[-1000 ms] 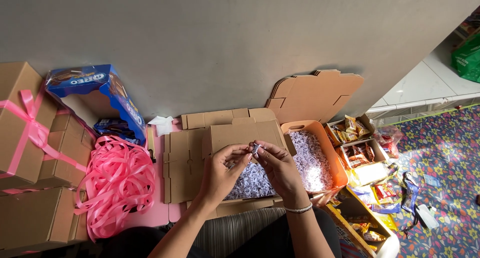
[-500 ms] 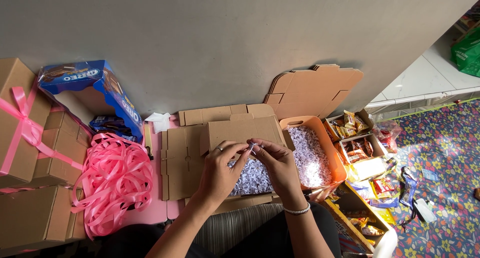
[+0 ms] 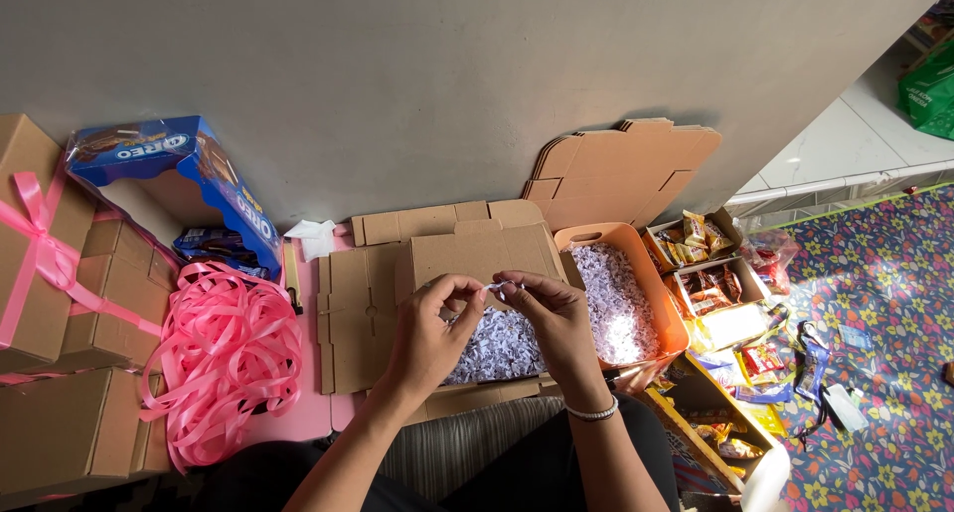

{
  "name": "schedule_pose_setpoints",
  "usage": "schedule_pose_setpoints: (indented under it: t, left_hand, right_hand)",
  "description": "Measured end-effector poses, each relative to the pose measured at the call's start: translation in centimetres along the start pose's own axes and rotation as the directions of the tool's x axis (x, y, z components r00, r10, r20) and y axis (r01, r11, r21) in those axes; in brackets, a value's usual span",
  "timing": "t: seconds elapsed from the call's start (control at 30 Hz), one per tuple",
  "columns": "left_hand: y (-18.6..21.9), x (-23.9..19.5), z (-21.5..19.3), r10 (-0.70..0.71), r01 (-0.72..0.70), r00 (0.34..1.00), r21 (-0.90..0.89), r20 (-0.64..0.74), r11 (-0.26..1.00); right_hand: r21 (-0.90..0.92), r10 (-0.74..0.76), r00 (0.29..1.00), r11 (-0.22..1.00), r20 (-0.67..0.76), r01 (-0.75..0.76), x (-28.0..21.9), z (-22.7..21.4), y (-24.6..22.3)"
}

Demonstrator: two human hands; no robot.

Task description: A person is packing a cardboard gift box by placing small items into it on top of shredded paper cushioning.

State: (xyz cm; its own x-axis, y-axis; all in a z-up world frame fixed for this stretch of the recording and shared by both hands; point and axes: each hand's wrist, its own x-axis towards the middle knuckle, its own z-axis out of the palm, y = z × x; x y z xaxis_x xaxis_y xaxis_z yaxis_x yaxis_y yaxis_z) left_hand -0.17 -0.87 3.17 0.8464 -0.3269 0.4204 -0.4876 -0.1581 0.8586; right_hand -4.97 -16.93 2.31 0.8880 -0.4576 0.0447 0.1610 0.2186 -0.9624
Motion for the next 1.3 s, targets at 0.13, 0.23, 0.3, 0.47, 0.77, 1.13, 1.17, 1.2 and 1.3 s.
schedule_pose_setpoints:
  t: [0.13, 0.23, 0.3, 0.47, 0.77, 1.13, 1.17, 1.2, 1.3]
  left_hand:
    - [-0.2, 0.4, -0.2, -0.013, 0.012, 1.000, -0.074, -0.010, 0.997]
    - [-0.3, 0.4, -0.5, -0.051, 0.054, 0.998, -0.085, 0.038, 0.995]
    - [-0.3, 0.5, -0.6, -0.074, 0.077, 0.996, -0.072, 0.054, 0.994]
    - [0.3, 0.1, -0.2, -0.130, 0.136, 0.987, -0.069, 0.090, 0.988]
    - [0.2, -0.1, -0.1, -0.005, 0.001, 0.992, 0.036, 0.127, 0.999]
    - [0.2, 0.3, 0.3, -0.086, 0.091, 0.992, -0.055, 0.089, 0.994]
    - [0.2, 0.3, 0.2, -0.079, 0.084, 0.993, -0.051, 0.083, 0.995]
    - [0.2, 0.4, 0.2, -0.069, 0.073, 0.995, -0.050, 0.079, 0.996]
    - [0.5, 0.2, -0.3, -0.042, 0.044, 0.995, -0.021, 0.093, 0.999]
  right_hand:
    - [-0.031, -0.018, 1.000, 0.999, 0.005, 0.018, 0.0, 0.0, -0.4]
    - [0.003, -0.013, 1.000, 1.000, -0.009, 0.013, 0.1, -0.3, -0.4]
    - [0.008, 0.004, 1.000, 1.000, -0.006, -0.004, 0.2, -0.6, -0.5]
    - [-0.003, 0.032, 0.999, 0.999, -0.004, -0.032, 0.0, -1.0, -1.5]
    - [-0.012, 0.047, 0.999, 0.999, -0.006, -0.047, -0.2, -0.7, -1.0]
    - [-0.048, -0.023, 1.000, 0.999, 0.000, 0.023, -0.5, 0.7, -0.6]
    - [-0.033, -0.026, 1.000, 0.999, 0.000, 0.026, -0.5, 0.6, -0.6]
    - [-0.018, -0.034, 0.999, 0.999, -0.003, 0.033, -0.4, 0.5, -0.6]
    - [0.009, -0.051, 0.998, 0.999, -0.024, 0.051, -0.4, -0.1, -0.4]
